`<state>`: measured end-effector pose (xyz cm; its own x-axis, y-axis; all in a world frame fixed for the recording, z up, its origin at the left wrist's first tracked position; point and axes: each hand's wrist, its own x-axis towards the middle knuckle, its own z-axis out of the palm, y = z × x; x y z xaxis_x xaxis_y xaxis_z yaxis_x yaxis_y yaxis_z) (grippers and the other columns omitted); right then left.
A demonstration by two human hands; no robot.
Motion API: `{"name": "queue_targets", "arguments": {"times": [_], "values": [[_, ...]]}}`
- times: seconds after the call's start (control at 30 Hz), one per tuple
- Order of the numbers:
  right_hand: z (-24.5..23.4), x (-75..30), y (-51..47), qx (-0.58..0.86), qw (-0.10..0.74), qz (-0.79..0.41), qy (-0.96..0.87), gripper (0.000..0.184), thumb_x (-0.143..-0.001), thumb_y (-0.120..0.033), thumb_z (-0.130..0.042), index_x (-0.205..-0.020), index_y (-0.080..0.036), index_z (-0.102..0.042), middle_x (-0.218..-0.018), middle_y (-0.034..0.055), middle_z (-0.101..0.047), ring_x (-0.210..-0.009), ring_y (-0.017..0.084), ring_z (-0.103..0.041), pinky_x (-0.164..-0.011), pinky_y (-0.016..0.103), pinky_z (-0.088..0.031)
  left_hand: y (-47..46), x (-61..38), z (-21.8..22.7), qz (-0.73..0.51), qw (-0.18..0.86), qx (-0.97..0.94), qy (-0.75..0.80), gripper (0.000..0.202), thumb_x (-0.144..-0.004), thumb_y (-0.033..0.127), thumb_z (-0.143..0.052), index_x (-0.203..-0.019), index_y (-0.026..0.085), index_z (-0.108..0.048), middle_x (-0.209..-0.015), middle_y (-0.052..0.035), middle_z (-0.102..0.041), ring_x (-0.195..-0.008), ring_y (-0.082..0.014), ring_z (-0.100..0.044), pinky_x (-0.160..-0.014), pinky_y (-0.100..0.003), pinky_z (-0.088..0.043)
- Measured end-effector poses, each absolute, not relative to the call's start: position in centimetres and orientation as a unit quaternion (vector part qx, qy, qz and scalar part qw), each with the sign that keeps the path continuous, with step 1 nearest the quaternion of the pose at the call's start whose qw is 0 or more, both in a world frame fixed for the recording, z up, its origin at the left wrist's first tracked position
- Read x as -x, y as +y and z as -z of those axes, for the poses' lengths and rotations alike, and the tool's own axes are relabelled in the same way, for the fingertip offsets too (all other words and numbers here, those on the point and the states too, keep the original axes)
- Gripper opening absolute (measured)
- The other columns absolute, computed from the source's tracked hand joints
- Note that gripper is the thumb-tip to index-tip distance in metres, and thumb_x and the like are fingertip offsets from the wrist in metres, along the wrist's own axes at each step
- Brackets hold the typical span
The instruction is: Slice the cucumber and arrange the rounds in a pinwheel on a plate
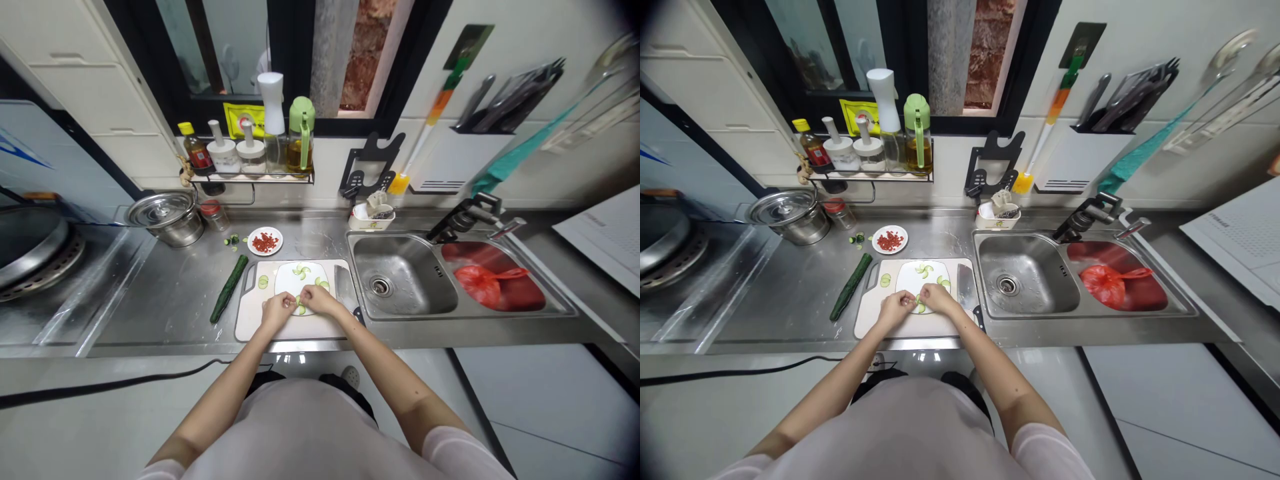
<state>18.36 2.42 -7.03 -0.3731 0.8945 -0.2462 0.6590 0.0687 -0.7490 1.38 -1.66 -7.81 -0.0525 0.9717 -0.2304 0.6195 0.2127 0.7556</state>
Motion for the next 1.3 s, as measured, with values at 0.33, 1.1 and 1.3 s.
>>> {"name": "queue_targets", "arguments": {"times": [0.33, 1.1, 1.3], "values": [[6.9, -18.0, 2.3, 0.572, 0.061, -0.364, -0.732, 0.008, -0.08, -0.015, -0.058, -0.083, -0.015, -0.065, -0.074, 0.0, -0.063, -0.066, 0.01, -0.05, -0.06, 0.02, -0.03, -1.3, -2.2, 7.8, -0.135, 0.325, -0.627, 0.695, 0.012, -0.078, 0.026, -0.062, -0.087, 0.026, -0.07, -0.089, 0.0007, -0.073, -0.09, -0.0199, -0.063, -0.089, -0.034, -0.033], [6.8, -17.3, 2.5, 0.597, -0.04, -0.276, -0.752, 0.02, -0.088, -0.02, -0.051, -0.096, -0.018, -0.069, -0.101, 0.0081, -0.067, -0.088, 0.017, -0.059, -0.062, 0.023, -0.031, -0.9, -2.5, 8.6, -0.083, 0.259, -0.668, 0.693, 0.018, -0.082, 0.029, -0.058, -0.095, 0.026, -0.07, -0.103, -0.0046, -0.067, -0.105, -0.0245, -0.057, -0.089, -0.038, -0.034], [6.8, -17.2, 2.7, 0.595, -0.045, -0.275, -0.754, 0.021, -0.087, -0.02, -0.051, -0.096, -0.018, -0.069, -0.103, 0.0085, -0.067, -0.087, 0.017, -0.059, -0.063, 0.023, -0.031, -0.9, -2.5, 8.1, -0.09, 0.266, -0.665, 0.692, 0.016, -0.081, 0.028, -0.058, -0.093, 0.026, -0.069, -0.101, -0.0037, -0.066, -0.103, -0.0241, -0.057, -0.089, -0.037, -0.034]]}}
